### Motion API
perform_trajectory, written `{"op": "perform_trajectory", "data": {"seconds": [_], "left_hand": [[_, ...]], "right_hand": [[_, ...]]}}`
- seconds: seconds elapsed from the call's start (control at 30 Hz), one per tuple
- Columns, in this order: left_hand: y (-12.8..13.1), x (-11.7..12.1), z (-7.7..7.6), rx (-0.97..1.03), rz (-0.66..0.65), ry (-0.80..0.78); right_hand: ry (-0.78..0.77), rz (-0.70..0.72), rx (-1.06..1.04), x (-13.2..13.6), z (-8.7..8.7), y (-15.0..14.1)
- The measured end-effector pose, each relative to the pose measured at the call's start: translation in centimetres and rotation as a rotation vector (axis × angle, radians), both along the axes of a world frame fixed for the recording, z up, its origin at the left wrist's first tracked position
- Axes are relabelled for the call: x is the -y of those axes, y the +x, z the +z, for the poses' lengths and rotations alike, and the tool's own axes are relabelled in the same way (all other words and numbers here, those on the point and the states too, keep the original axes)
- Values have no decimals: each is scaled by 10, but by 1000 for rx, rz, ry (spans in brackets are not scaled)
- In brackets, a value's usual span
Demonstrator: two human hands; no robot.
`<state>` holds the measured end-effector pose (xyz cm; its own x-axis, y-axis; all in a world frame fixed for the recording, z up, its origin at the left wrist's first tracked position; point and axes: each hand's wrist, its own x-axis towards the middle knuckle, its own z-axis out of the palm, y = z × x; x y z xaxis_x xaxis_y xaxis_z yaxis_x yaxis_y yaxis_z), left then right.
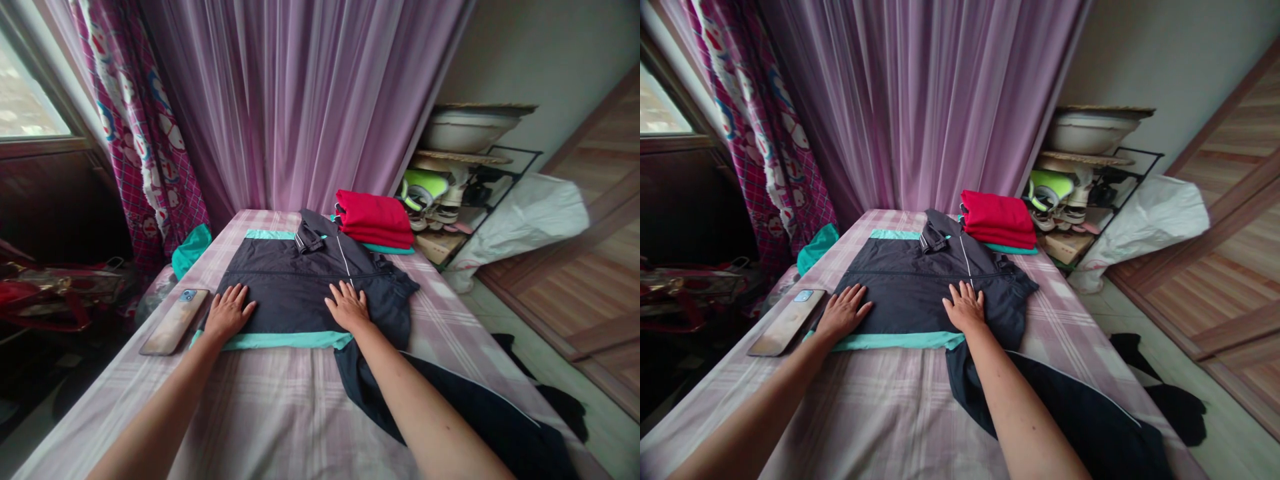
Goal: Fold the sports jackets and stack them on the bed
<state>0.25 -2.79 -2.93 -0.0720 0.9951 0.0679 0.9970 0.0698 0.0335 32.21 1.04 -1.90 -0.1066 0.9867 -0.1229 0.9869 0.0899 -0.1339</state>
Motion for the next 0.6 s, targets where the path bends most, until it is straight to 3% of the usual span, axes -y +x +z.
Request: {"op": "perform_trajectory", "data": {"seconds": [0.1,0.27,0.43,0.6], "left_hand": [[1,1,0,-3,6,8],[2,2,0,-8,16,21],[4,2,2,-27,24,-20],[3,1,1,-54,21,-21]], "right_hand": [[5,29,-32,-8,6,7],[247,-56,6,-30,12,45],[104,-305,111,-43,-4,84],[64,-311,128,-46,-11,87]]}}
